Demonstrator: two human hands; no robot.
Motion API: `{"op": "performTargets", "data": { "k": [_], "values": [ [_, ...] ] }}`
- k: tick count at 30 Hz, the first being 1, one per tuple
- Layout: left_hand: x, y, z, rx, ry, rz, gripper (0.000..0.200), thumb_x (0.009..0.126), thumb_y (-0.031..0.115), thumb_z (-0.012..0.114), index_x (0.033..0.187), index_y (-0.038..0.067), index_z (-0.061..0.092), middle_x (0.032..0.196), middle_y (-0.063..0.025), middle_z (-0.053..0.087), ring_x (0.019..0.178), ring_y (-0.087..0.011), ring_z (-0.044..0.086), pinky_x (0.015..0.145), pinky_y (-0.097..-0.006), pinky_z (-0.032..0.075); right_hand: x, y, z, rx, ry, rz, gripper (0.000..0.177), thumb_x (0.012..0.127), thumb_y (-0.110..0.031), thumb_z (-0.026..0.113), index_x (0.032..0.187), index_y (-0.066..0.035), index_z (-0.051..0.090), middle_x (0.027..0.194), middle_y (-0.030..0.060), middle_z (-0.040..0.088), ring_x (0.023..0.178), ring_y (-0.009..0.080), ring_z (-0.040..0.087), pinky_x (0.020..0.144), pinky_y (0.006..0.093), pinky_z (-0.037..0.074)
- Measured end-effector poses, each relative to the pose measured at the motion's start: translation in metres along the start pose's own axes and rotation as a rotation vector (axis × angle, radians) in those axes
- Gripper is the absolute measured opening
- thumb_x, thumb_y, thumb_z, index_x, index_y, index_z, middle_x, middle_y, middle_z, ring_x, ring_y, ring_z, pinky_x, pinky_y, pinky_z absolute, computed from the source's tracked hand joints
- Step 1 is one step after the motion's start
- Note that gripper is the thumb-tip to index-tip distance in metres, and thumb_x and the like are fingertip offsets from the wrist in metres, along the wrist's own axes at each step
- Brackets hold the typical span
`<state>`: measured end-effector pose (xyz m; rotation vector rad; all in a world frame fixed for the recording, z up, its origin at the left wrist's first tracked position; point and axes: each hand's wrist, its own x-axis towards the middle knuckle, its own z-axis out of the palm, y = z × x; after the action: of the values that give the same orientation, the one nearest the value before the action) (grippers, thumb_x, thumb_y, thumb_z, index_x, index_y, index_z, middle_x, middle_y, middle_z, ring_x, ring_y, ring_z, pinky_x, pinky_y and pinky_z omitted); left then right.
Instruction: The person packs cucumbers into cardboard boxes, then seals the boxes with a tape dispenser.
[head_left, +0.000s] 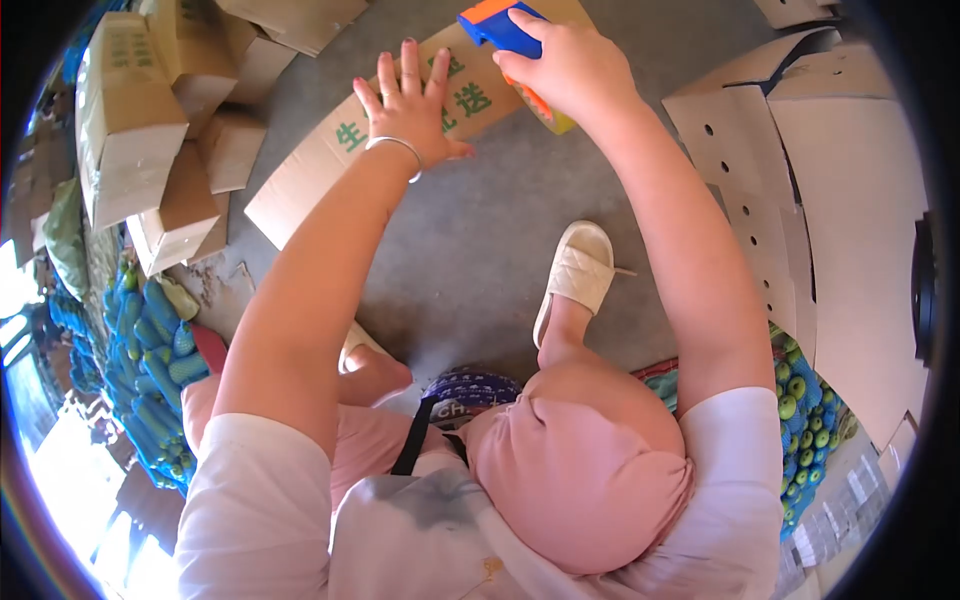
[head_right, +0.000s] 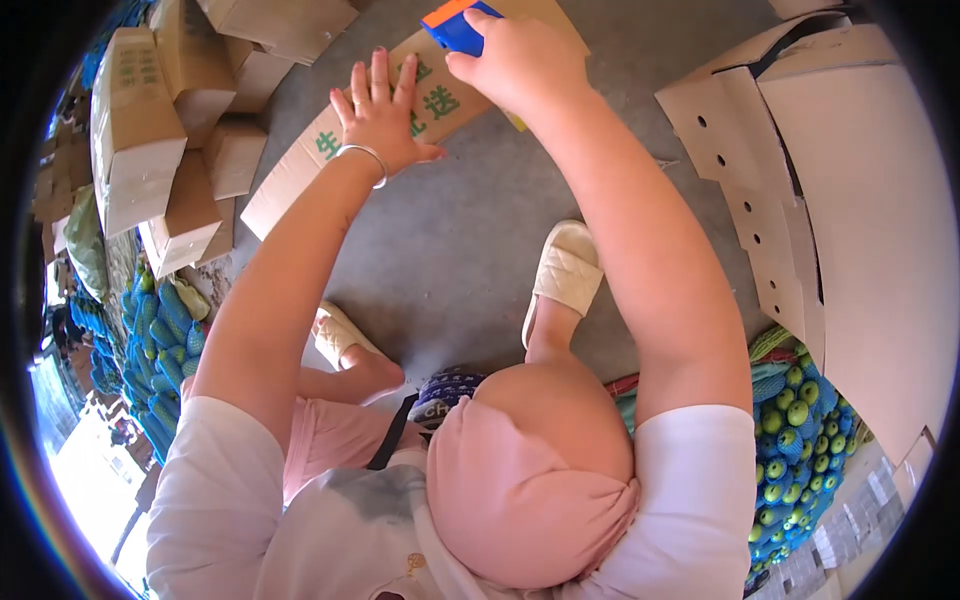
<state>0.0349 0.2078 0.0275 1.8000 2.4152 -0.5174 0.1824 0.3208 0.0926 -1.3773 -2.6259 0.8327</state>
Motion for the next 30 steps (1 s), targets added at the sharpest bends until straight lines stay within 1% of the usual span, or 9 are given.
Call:
{"op": "performTargets", "data": {
  "k": [3,7,12,16,20,22,25,28,30],
  "values": [
    [0.021,-0.019,0.007,-0.073,-0.006,0.027,0.122,0.057,0.06,0.075,0.149,0.021,0.004,0.153,-0.0184,0.004,0.138,-0.0425,0.01,0.105,-0.0631,0.016,-0.045,0.043,0.036,-0.07,0.264,-0.142,0.054,0.076,-0.042,0.065,0.126,-0.022,0.055,0.085,0.0157,0.06,0.068,0.0332,0.063,0.067,0.042,0.052],
    [0.04,-0.03,0.015,-0.147,-0.045,0.041,0.123,0.056,0.057,0.077,0.149,0.021,0.003,0.153,-0.0178,0.003,0.138,-0.0414,0.011,0.105,-0.0624,0.015,-0.118,0.113,0.094,-0.03,0.188,-0.015,0.06,0.074,-0.043,0.067,0.129,-0.024,0.051,0.085,0.0144,0.058,0.07,0.0322,0.063,0.065,0.0424,0.051],
    [0.04,-0.036,0.02,-0.197,-0.045,0.07,0.127,0.052,0.058,0.078,0.149,0.021,0.004,0.153,-0.0178,0.001,0.139,-0.0401,0.006,0.105,-0.0632,0.012,-0.053,0.092,0.104,-0.15,0.061,0.067,0.062,0.075,-0.045,0.065,0.131,-0.023,0.051,0.088,0.0139,0.059,0.074,0.0291,0.064,0.065,0.0406,0.051],
    [0.05,-0.041,0.024,-0.295,-0.088,0.049,0.119,0.059,0.061,0.072,0.149,0.021,0.007,0.153,-0.0179,0.001,0.139,-0.0395,0.005,0.106,-0.0622,0.008,-0.017,0.067,0.083,-0.157,-0.112,0.159,0.059,0.073,-0.041,0.062,0.127,-0.019,0.055,0.091,0.0139,0.062,0.081,0.0264,0.064,0.068,0.0387,0.051],
    [0.047,-0.035,0.021,-0.258,-0.006,0.041,0.111,0.061,0.065,0.068,0.148,0.019,0.016,0.151,-0.018,0.011,0.138,-0.0404,0.012,0.104,-0.0642,0.012,-0.001,0.1,0.091,0.21,-0.176,0.3,0.05,0.071,-0.043,0.061,0.112,-0.016,0.066,0.086,0.0109,0.069,0.084,0.0241,0.065,0.069,0.0361,0.05],
    [0.037,-0.027,0.02,-0.252,0.043,0.045,0.111,0.06,0.062,0.071,0.147,0.019,0.018,0.15,-0.0169,0.014,0.137,-0.0399,0.014,0.104,-0.063,0.013,-0.003,0.119,0.094,0.71,-0.381,0.335,0.047,0.075,-0.038,0.066,0.109,-0.006,0.066,0.09,0.0098,0.069,0.079,0.0168,0.064,0.067,0.0294,0.047],
    [0.015,-0.013,0.016,-0.216,0.153,-0.002,0.111,0.058,0.059,0.075,0.146,0.02,0.021,0.148,-0.0146,0.019,0.134,-0.0382,0.019,0.104,-0.0605,0.017,-0.073,0.103,0.078,0.584,-0.229,0.252,0.051,0.078,-0.032,0.068,0.12,-0.004,0.06,0.092,0.0068,0.068,0.081,0.0117,0.06,0.074,0.0284,0.048],
    [-0.022,0.026,0.002,-0.129,0.284,-0.081,0.107,0.055,0.05,0.081,0.144,0.024,0.026,0.142,-0.011,0.027,0.128,-0.0333,0.029,0.102,-0.0548,0.024,-0.139,0.107,0.069,0.76,-0.185,0.335,0.058,0.074,-0.034,0.07,0.124,-0.006,0.057,0.093,0.0114,0.068,0.083,0.0125,0.062,0.076,0.0272,0.048],
    [-0.042,0.035,0.002,-0.185,0.203,0.047,0.099,0.06,0.041,0.081,0.143,0.025,0.028,0.138,-0.0087,0.032,0.124,-0.0309,0.034,0.101,-0.0508,0.027,-0.168,0.111,0.072,0.876,-0.085,0.365,0.055,0.077,-0.024,0.069,0.127,-0.005,0.055,0.099,0.0092,0.067,0.084,0.0106,0.06,0.077,0.0255,0.047]
  ]
}}
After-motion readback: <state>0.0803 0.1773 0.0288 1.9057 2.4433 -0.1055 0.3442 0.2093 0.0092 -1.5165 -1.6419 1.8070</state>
